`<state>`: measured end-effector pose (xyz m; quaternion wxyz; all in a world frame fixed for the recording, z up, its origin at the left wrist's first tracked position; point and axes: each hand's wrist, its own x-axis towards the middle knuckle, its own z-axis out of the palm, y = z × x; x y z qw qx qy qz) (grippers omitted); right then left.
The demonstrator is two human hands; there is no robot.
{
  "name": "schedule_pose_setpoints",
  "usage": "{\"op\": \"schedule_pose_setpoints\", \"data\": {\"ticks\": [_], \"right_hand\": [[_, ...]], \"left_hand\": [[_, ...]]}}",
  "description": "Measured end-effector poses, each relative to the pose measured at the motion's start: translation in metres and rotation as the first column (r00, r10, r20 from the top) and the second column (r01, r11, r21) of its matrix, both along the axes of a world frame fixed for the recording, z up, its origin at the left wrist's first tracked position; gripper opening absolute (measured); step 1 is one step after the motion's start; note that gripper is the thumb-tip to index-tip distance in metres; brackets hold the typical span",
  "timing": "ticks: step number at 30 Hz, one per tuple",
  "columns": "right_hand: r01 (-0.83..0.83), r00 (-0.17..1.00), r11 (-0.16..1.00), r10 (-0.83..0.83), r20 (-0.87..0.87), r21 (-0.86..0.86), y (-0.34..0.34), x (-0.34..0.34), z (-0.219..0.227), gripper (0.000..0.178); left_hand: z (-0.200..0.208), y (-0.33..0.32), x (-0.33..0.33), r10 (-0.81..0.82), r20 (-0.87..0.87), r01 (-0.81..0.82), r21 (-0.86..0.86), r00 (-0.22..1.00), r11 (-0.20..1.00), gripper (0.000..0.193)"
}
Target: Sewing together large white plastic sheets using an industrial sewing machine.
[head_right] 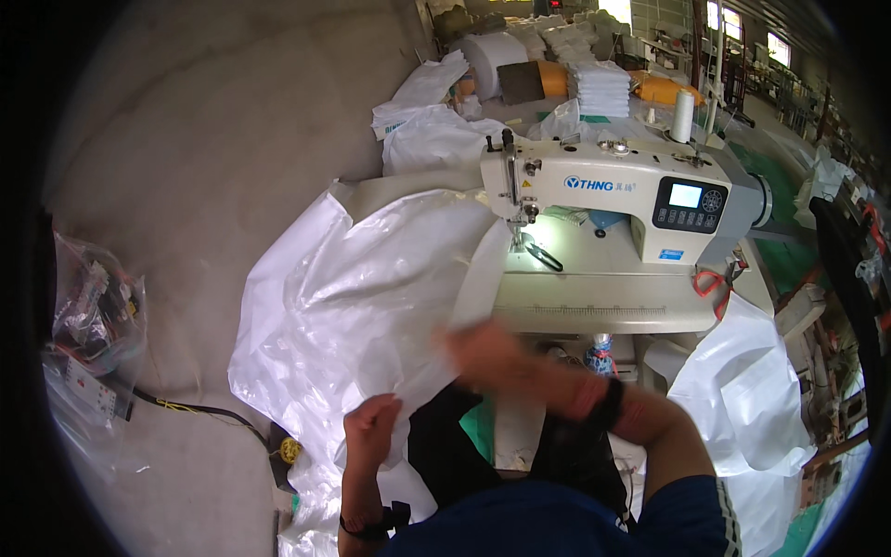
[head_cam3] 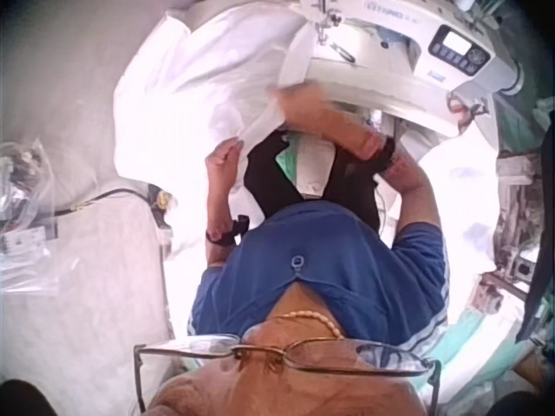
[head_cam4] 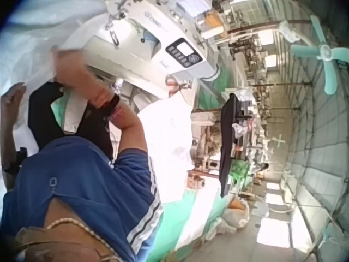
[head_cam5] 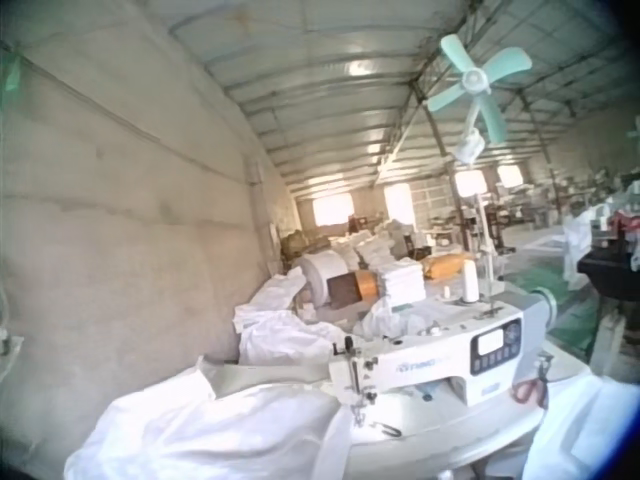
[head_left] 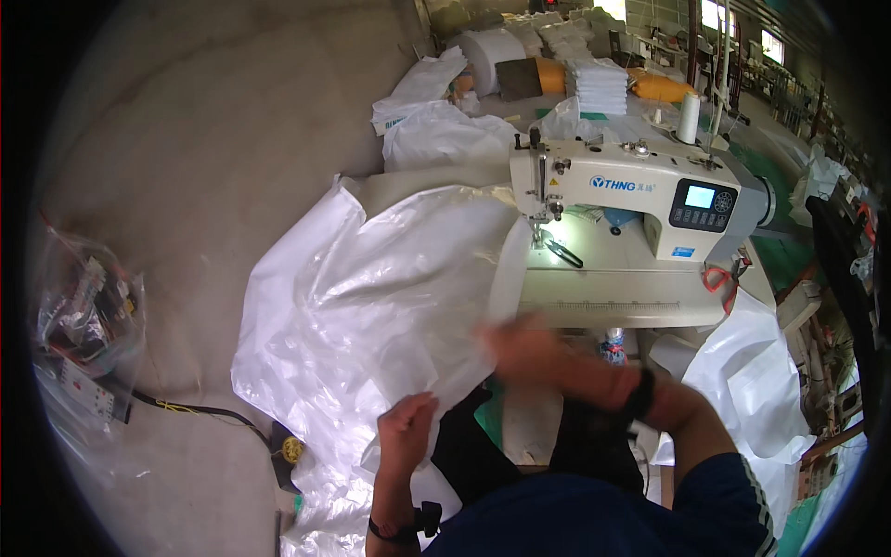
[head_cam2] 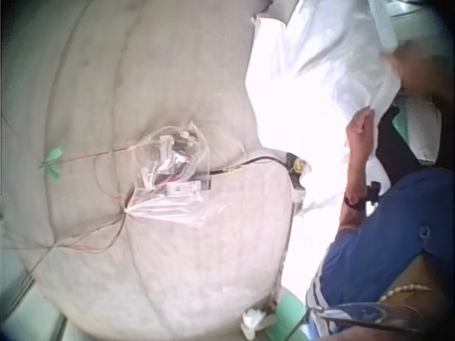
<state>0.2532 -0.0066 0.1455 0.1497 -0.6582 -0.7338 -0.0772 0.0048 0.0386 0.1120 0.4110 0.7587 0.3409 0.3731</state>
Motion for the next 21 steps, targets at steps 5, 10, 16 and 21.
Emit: {"op": "schedule_pose_setpoints", "data": {"ticks": [5, 10, 16, 21], "right_hand": [[0.567, 0.790, 0.689, -0.609, -0.064, 0.452, -0.022, 0.159, 0.020, 0.016], [0.186, 0.873, 0.971, -0.094, -0.479, 0.149, -0.059, 0.079, -0.014, 0.022], [-0.233, -0.261, 0.945, -0.287, -0.922, -0.229, -0.055, -0.023, -0.047, 0.031], [-0.225, -0.674, 0.970, -0.225, -0.704, -0.094, -0.068, -0.020, -0.065, 0.031]], "left_hand": [[-0.004, 0.010, -0.005, 0.250, -0.002, -0.249, 0.087, 0.968, 0.965, 0.012], [0.011, -0.002, 0.006, 0.279, -0.132, -0.189, 0.465, 0.951, 0.865, 0.013], [0.012, -0.051, 0.055, 0.034, -0.424, 0.267, 0.628, 0.905, 0.731, 0.027], [0.002, -0.063, 0.063, -0.126, -0.436, 0.354, 0.494, 0.891, 0.794, 0.030]]}}
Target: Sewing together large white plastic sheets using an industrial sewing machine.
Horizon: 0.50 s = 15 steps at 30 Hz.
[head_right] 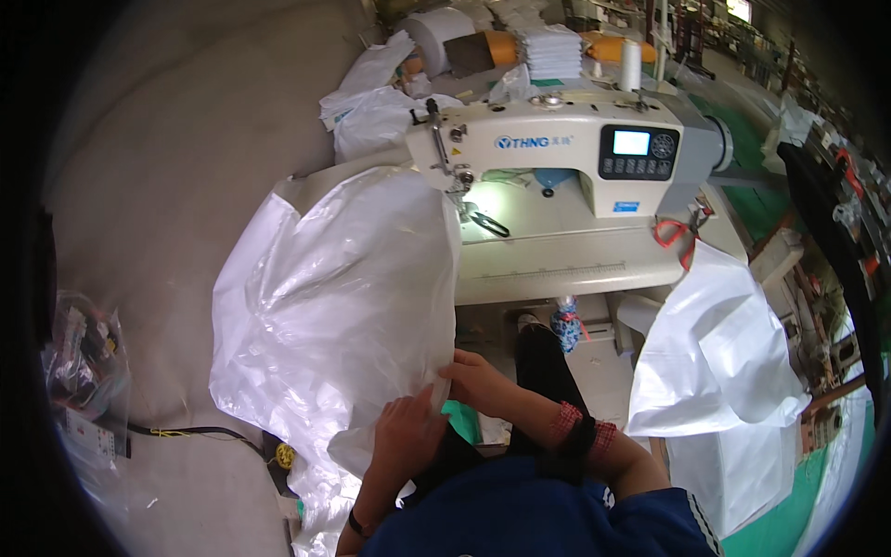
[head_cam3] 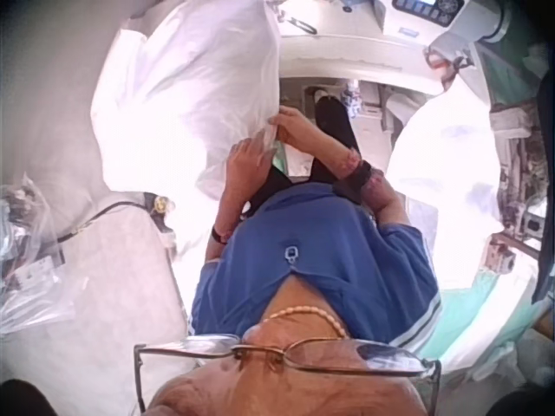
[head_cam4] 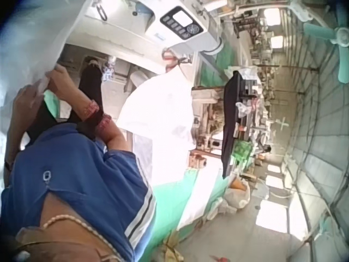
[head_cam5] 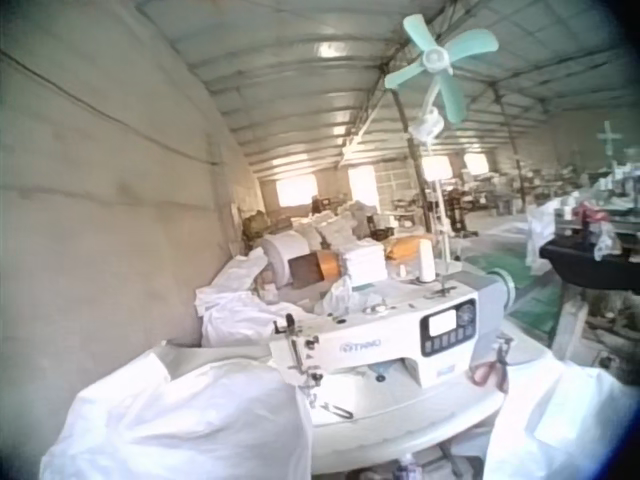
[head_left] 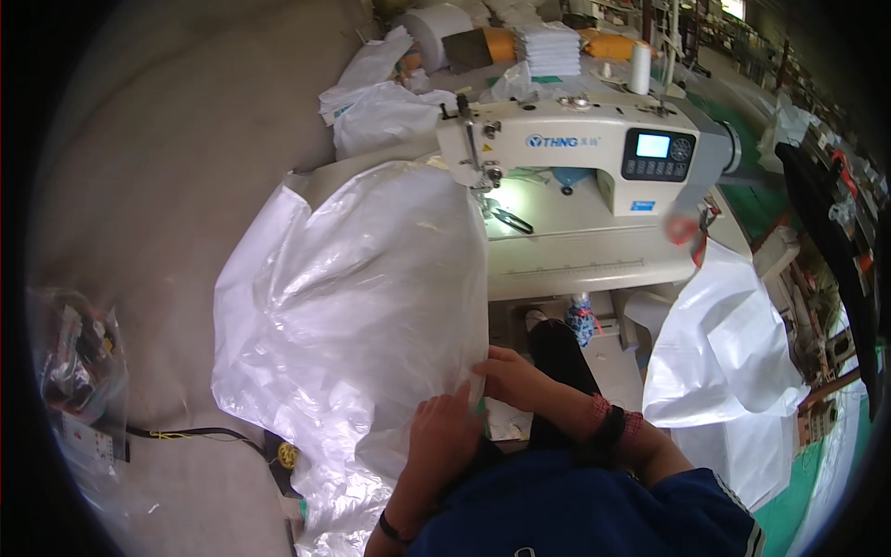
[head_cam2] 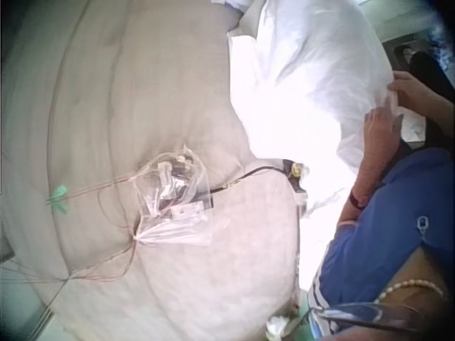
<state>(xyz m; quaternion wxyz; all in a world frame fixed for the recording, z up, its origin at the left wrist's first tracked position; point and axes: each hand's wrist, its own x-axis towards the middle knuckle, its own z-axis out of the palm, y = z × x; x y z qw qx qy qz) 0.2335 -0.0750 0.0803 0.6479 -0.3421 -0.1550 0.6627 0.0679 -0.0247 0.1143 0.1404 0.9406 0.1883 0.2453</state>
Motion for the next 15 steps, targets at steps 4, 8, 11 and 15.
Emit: {"op": "schedule_pose_setpoints", "data": {"ticks": [4, 8, 11, 15], "right_hand": [[0.087, 0.995, 0.996, -0.086, 0.056, -0.005, -0.017, 0.000, -0.016, 0.036], [0.082, 0.997, 0.996, -0.082, -0.008, 0.039, -0.026, 0.002, -0.025, 0.040], [0.115, 0.990, 0.989, -0.106, -0.097, 0.096, -0.031, 0.004, -0.025, 0.039], [0.135, 0.987, 0.982, -0.122, -0.102, 0.135, -0.037, 0.007, -0.016, 0.039]], "left_hand": [[-0.002, 0.005, 0.007, 0.023, -0.022, -0.024, -0.041, 0.999, 0.999, 0.027], [0.005, 0.006, 0.023, 0.035, -0.016, -0.037, -0.120, 0.999, 0.992, 0.021], [0.009, 0.013, 0.036, -0.018, 0.078, 0.028, -0.134, 0.997, 0.991, 0.016], [0.012, 0.018, 0.052, -0.066, 0.057, 0.073, -0.124, 0.996, 0.990, 0.014]]}}
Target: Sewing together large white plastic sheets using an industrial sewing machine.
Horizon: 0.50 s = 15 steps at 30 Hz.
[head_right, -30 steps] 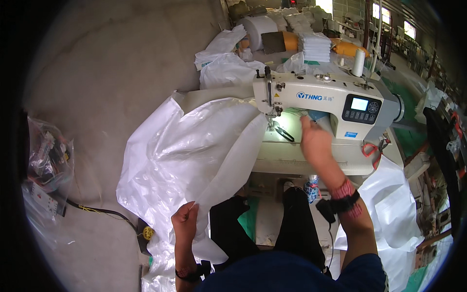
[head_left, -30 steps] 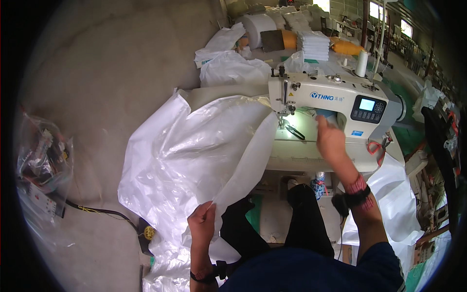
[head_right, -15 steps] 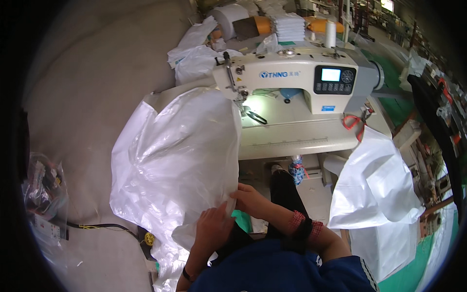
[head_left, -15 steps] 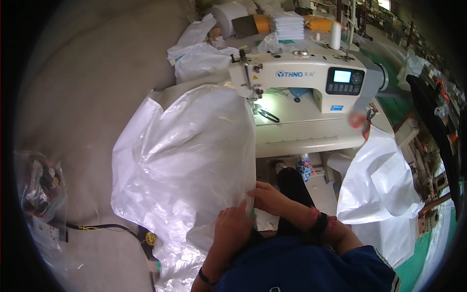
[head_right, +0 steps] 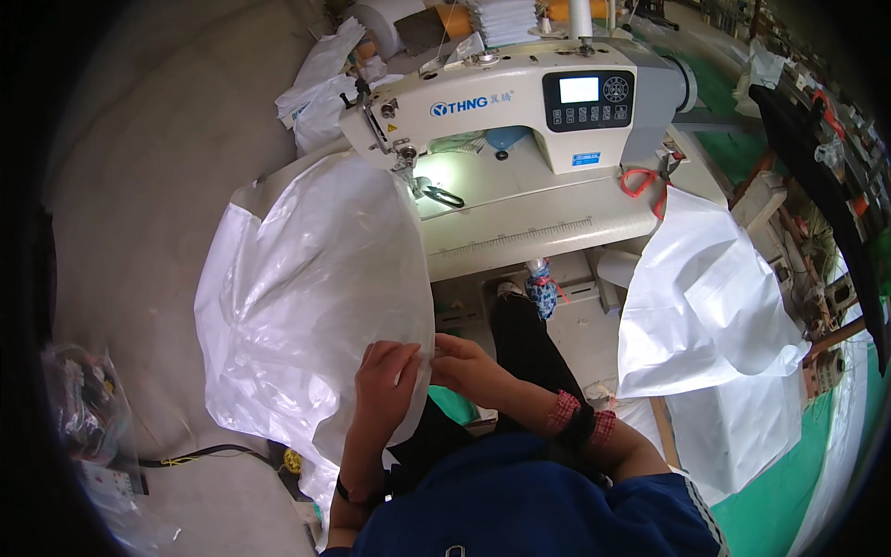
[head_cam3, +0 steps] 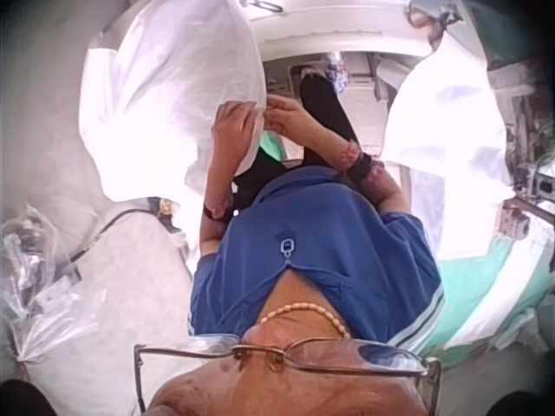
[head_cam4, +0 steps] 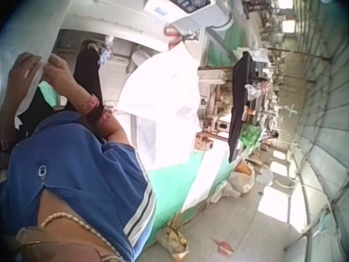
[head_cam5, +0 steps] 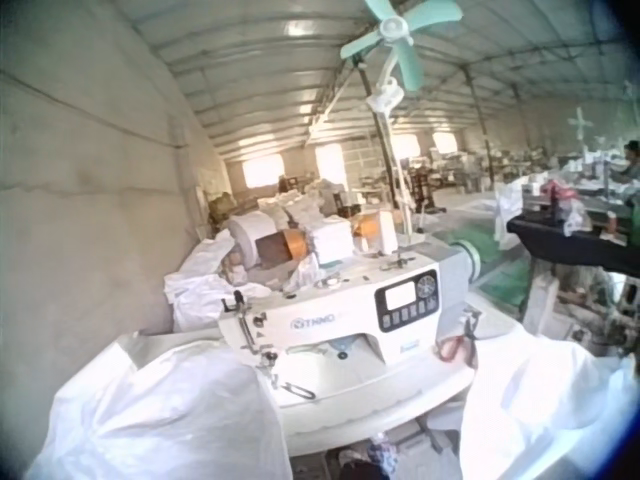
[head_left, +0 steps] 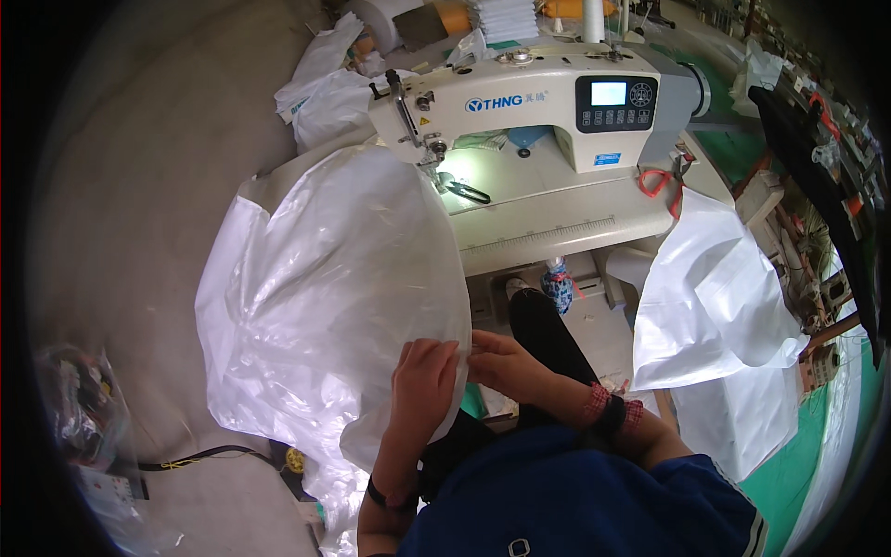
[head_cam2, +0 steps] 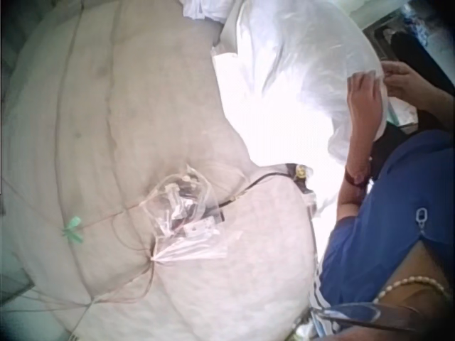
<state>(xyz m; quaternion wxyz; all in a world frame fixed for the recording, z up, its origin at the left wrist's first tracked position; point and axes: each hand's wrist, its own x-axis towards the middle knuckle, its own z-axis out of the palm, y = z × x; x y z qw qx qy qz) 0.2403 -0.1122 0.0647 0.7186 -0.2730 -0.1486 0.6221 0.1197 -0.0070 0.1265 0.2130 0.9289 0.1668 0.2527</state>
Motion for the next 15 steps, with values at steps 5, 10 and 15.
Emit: {"op": "schedule_pose_setpoints", "data": {"ticks": [5, 10, 15], "right_hand": [[0.005, 0.977, 1.000, -0.002, 0.213, -0.011, 0.000, 0.002, -0.003, 0.040], [0.029, 0.935, 0.999, -0.013, 0.354, -0.039, 0.002, 0.003, -0.013, 0.040], [0.074, 0.922, 0.988, -0.017, 0.386, -0.134, 0.004, 0.012, -0.008, 0.040]], "left_hand": [[-0.006, 0.002, 0.012, -0.023, -0.029, 0.022, -0.041, 0.999, 0.999, 0.015], [-0.007, 0.010, 0.008, -0.033, -0.134, 0.053, 0.151, 0.990, 0.987, 0.016], [-0.008, 0.022, 0.004, 0.089, -0.040, -0.092, -0.102, 0.995, 0.990, 0.014]]}}
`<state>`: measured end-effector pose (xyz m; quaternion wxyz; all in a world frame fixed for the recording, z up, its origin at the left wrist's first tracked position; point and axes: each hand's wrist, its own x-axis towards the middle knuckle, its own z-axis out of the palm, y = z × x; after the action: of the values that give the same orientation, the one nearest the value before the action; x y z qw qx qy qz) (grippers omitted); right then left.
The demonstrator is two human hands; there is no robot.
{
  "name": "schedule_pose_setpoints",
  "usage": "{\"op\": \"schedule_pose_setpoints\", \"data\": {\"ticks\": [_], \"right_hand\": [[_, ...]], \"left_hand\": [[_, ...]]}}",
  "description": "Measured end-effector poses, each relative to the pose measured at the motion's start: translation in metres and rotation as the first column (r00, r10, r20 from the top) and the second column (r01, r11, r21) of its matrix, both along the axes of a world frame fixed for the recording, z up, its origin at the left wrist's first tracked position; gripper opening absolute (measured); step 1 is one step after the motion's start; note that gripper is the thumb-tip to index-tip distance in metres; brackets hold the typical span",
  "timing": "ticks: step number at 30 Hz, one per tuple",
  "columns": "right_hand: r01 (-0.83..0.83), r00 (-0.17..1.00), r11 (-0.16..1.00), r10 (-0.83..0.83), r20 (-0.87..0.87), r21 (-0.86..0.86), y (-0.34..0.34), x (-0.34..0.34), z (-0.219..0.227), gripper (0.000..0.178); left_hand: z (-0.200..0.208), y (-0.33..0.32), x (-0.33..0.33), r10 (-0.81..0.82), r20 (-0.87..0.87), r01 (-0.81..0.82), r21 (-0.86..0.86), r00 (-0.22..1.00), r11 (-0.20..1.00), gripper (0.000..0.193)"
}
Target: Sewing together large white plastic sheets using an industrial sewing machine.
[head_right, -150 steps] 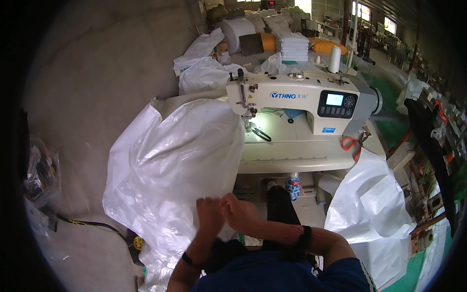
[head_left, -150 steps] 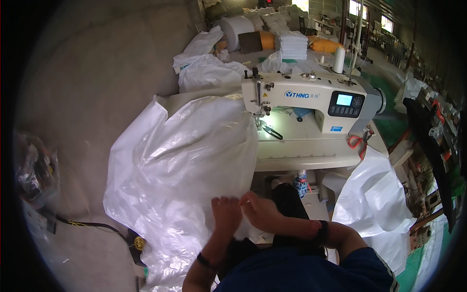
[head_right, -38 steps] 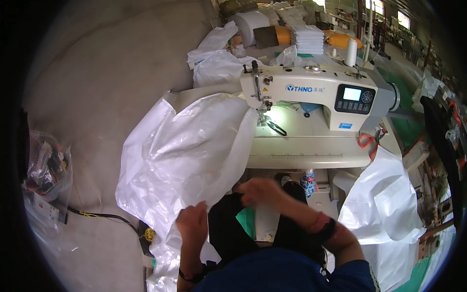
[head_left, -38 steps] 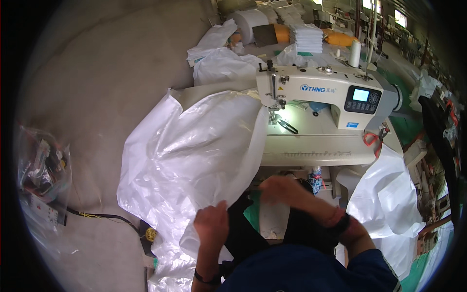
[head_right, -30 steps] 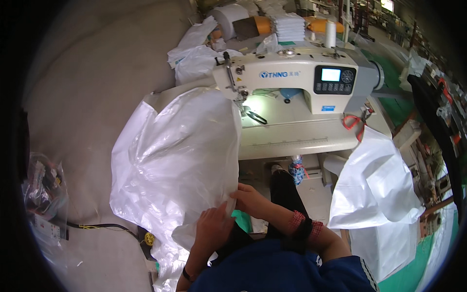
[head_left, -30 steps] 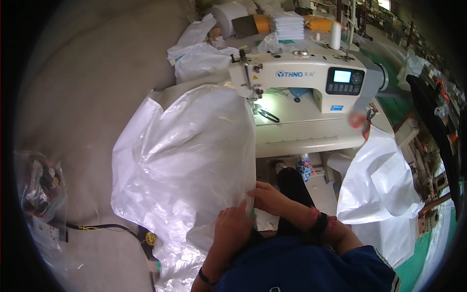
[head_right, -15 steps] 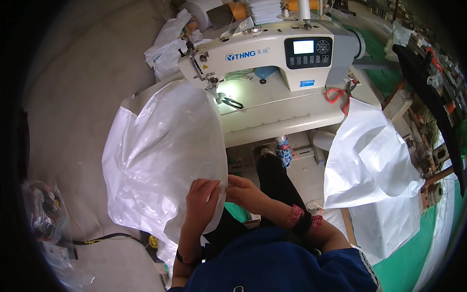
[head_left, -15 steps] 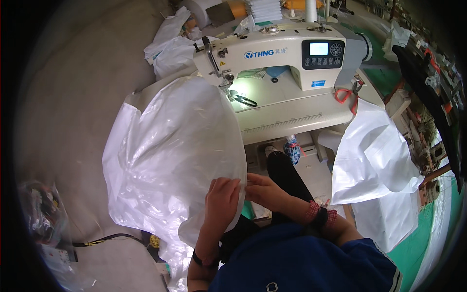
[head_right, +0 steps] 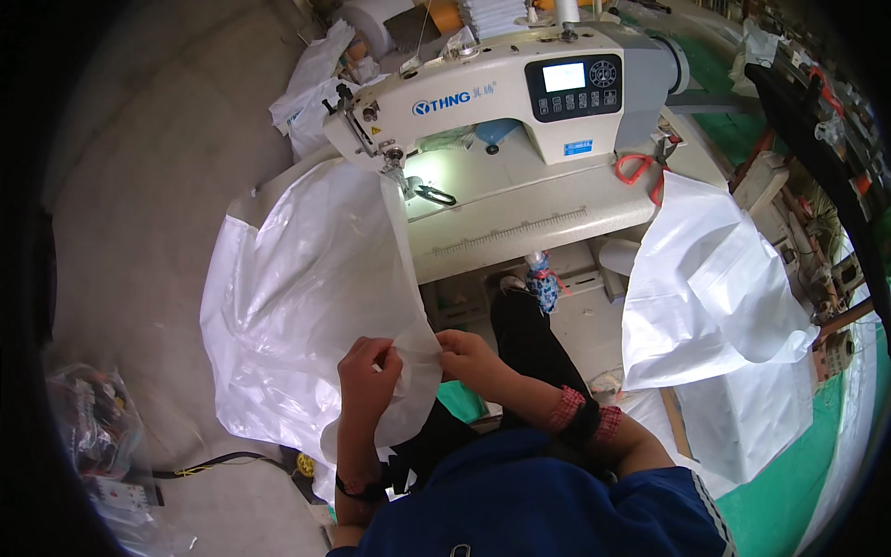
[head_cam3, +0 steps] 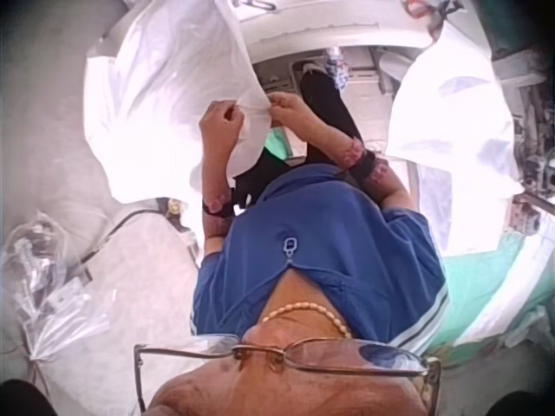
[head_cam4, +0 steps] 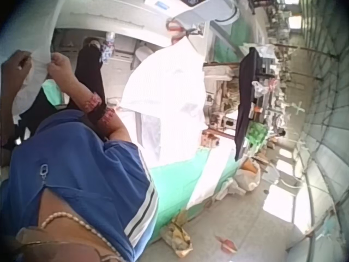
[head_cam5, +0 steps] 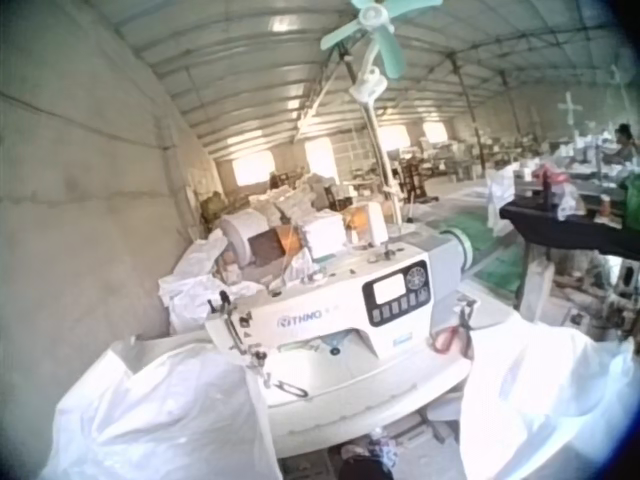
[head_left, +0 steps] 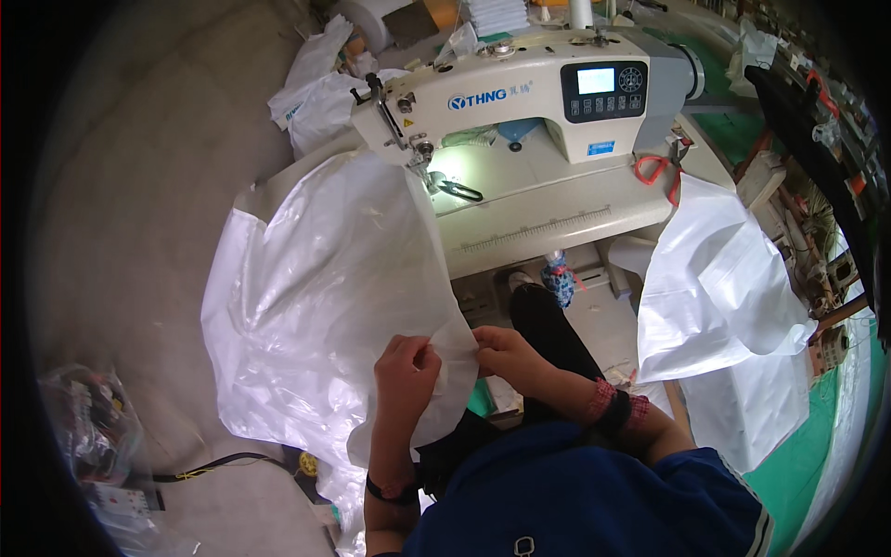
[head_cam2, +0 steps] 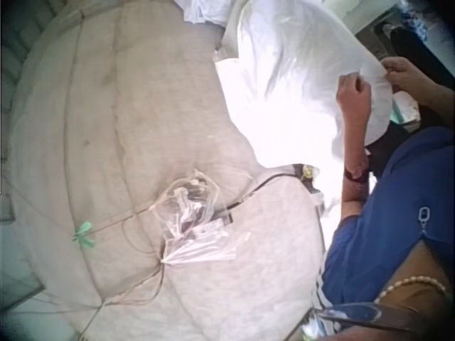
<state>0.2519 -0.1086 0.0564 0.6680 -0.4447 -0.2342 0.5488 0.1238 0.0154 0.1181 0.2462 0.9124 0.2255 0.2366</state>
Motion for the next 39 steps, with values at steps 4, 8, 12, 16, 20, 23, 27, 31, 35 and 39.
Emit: {"op": "schedule_pose_setpoints", "data": {"ticks": [4, 8, 12, 16, 20, 23, 27, 31, 35, 39], "right_hand": [[0.043, 0.999, 0.999, -0.043, 0.015, -0.026, 0.000, -0.004, -0.008, 0.036], [0.292, 0.830, 0.954, -0.287, 0.479, 0.064, 0.005, -0.003, 0.000, 0.032], [0.334, 0.721, 0.940, -0.300, 0.625, 0.066, 0.014, 0.005, 0.003, 0.028], [0.342, 0.784, 0.937, -0.325, 0.529, 0.070, 0.021, 0.002, 0.000, 0.020], [0.328, 0.801, 0.944, -0.287, 0.525, 0.016, 0.017, 0.005, -0.006, 0.017], [0.313, 0.875, 0.937, -0.220, 0.430, -0.157, 0.018, 0.019, -0.035, 0.018], [0.257, 0.964, 0.963, -0.249, 0.094, -0.083, 0.016, 0.025, -0.040, 0.018], [0.332, 0.934, 0.942, -0.323, 0.149, -0.038, 0.027, 0.024, -0.020, 0.018], [0.279, 0.894, 0.960, -0.273, 0.355, 0.036, 0.061, 0.023, -0.041, 0.022], [0.257, 0.842, 0.966, -0.228, -0.488, -0.009, 0.078, 0.034, -0.021, 0.014]], "left_hand": [[0.000, 0.002, 0.000, 0.041, -0.012, -0.042, -0.095, 0.999, 0.995, 0.013], [0.005, -0.006, 0.003, 0.025, -0.021, -0.027, -0.097, 0.999, 0.995, 0.014], [0.009, -0.013, 0.017, 0.050, -0.096, -0.035, 0.152, 0.994, 0.988, 0.012], [0.002, -0.013, 0.029, 0.016, -0.126, 0.024, 0.310, 0.992, 0.950, 0.011], [-0.013, 0.008, 0.023, 0.031, -0.185, 0.059, 0.463, 0.982, 0.884, 0.009], [-0.017, 0.046, 0.014, 0.240, 0.239, -0.281, 0.155, 0.941, 0.947, 0.005], [0.026, 0.037, 0.016, 0.134, 0.087, -0.123, -0.122, 0.987, 0.985, 0.008], [0.029, 0.037, 0.047, -0.156, 0.132, 0.138, 0.133, 0.979, 0.981, 0.013], [-0.020, 0.072, 0.098, -0.118, 0.042, 0.116, 0.060, 0.992, 0.991, 0.024], [-0.057, 0.124, 0.139, -0.094, -0.108, 0.119, 0.254, 0.990, 0.960, 0.035]]}}
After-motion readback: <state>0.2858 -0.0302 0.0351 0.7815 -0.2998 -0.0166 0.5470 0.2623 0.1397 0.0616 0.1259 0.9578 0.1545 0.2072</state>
